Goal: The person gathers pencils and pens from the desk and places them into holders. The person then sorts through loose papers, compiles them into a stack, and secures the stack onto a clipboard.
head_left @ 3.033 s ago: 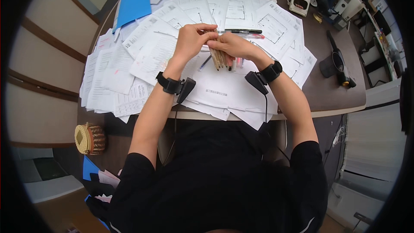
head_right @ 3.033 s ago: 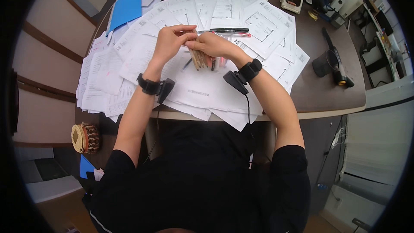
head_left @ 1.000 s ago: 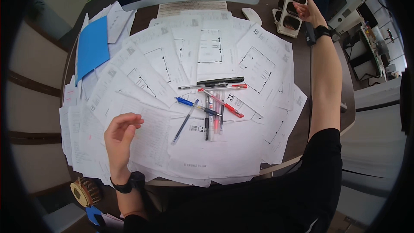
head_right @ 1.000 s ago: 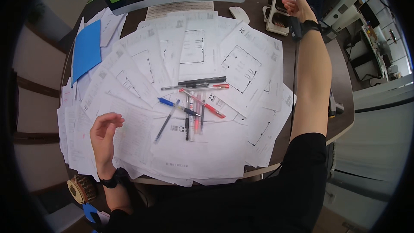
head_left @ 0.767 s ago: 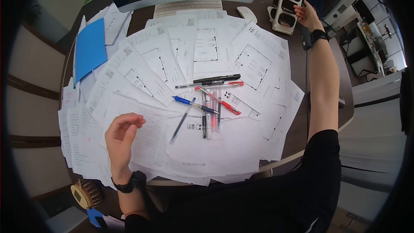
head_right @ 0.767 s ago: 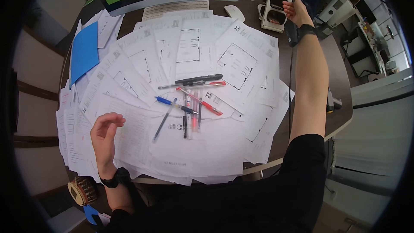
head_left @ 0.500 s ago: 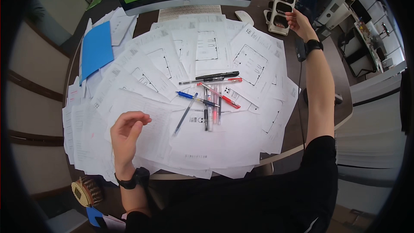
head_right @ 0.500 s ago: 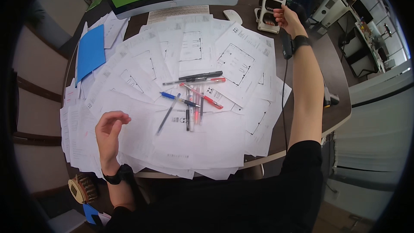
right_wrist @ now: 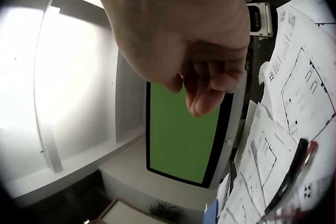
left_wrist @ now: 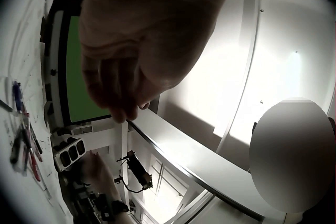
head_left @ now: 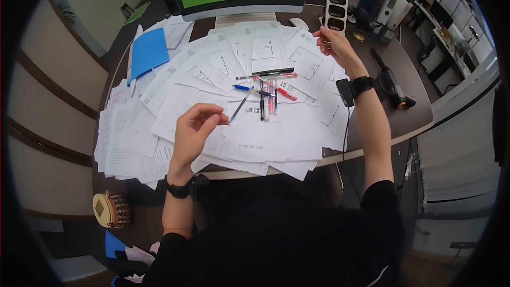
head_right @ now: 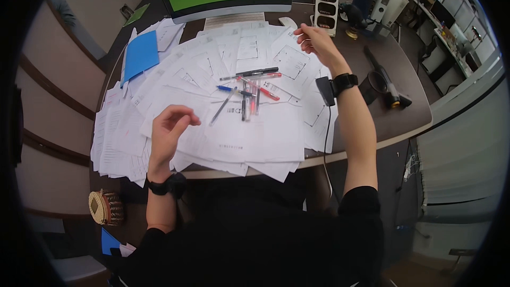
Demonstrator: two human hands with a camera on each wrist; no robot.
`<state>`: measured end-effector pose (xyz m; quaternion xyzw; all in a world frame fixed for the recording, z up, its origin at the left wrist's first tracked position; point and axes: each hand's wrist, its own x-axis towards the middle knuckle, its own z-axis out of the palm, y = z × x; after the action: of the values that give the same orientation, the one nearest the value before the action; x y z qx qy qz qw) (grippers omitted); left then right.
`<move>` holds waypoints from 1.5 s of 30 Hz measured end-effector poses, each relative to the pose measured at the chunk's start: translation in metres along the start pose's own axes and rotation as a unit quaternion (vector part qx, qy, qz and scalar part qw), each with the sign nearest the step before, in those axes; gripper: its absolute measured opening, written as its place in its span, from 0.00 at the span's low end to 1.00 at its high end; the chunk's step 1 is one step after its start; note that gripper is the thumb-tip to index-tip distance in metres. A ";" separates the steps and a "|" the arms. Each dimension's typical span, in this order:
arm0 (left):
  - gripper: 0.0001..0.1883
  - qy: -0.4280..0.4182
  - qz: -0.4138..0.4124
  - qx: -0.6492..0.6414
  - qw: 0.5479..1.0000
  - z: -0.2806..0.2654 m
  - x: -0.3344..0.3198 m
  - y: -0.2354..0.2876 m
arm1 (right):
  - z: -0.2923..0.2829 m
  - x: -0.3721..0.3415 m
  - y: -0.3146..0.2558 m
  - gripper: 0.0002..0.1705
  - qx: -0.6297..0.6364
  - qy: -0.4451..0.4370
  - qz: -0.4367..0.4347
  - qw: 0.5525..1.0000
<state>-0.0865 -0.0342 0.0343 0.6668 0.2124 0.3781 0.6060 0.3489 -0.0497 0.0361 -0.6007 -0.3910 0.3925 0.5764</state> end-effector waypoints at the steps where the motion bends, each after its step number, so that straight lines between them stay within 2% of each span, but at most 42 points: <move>1: 0.06 0.000 0.003 0.001 1.000 0.004 -0.001 0.000 | 0.010 -0.012 0.000 0.19 0.002 -0.032 -0.014 0.999; 3: 0.06 -0.047 -0.005 0.011 0.999 0.010 -0.009 -0.005 | 0.036 -0.042 0.001 0.19 0.014 -0.039 -0.016 0.999; 4: 0.08 -0.072 0.000 0.009 0.997 0.010 -0.012 -0.010 | 0.049 -0.054 0.001 0.19 0.001 -0.059 -0.044 0.997; 7: 0.08 -0.072 -0.021 0.021 0.997 0.007 -0.016 -0.032 | 0.080 -0.084 -0.001 0.18 -0.028 -0.094 -0.113 0.989; 9: 0.08 -0.068 -0.013 0.015 0.997 -0.002 -0.011 -0.059 | 0.093 -0.102 0.005 0.17 -0.014 -0.092 -0.125 0.988; 11: 0.08 -0.033 -0.041 0.074 0.996 -0.014 -0.001 -0.080 | 0.093 -0.107 0.028 0.16 -0.067 -0.060 -0.085 0.992; 13: 0.08 -0.024 -0.044 0.111 0.993 -0.019 0.014 -0.096 | 0.088 -0.099 0.047 0.16 -0.054 -0.045 -0.075 0.995; 16: 0.09 0.010 -0.012 0.159 0.987 -0.011 0.030 -0.108 | 0.083 -0.090 0.074 0.17 -0.031 0.045 -0.032 0.998; 18: 0.09 0.020 -0.012 0.212 0.977 -0.006 0.034 -0.106 | 0.085 -0.089 0.089 0.18 -0.024 0.050 -0.016 0.998; 22: 0.09 0.051 -0.019 0.175 0.983 -0.010 0.038 -0.137 | 0.085 -0.086 0.119 0.20 -0.002 0.059 -0.019 0.998; 24: 0.09 0.074 -0.068 0.110 0.989 -0.016 0.035 -0.151 | 0.084 -0.086 0.131 0.20 0.003 0.079 -0.033 0.996; 25: 0.09 0.076 -0.072 0.115 0.988 -0.018 0.033 -0.148 | 0.084 -0.087 0.131 0.20 0.009 0.075 -0.030 0.997; 27: 0.09 0.102 -0.080 0.040 0.991 -0.019 0.031 -0.140 | 0.080 -0.091 0.129 0.20 0.045 0.058 -0.029 0.997; 30: 0.10 0.104 -0.093 0.033 0.990 -0.019 0.029 -0.135 | 0.082 -0.090 0.130 0.20 0.029 0.057 -0.042 0.997; 34: 0.09 0.107 -0.083 0.011 0.991 -0.023 0.027 -0.139 | 0.086 -0.090 0.126 0.19 -0.008 0.053 -0.050 0.997; 39: 0.09 0.126 -0.032 0.012 0.991 -0.024 0.027 -0.146 | 0.088 -0.094 0.126 0.19 -0.016 0.045 -0.060 0.997; 45: 0.09 0.121 -0.048 -0.006 0.991 -0.024 0.030 -0.144 | 0.086 -0.090 0.127 0.19 -0.017 0.068 -0.074 0.995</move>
<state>-0.0608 0.0287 -0.0983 0.6016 0.3138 0.4277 0.5972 0.2370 -0.1029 -0.0914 -0.6052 -0.4013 0.2999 0.6186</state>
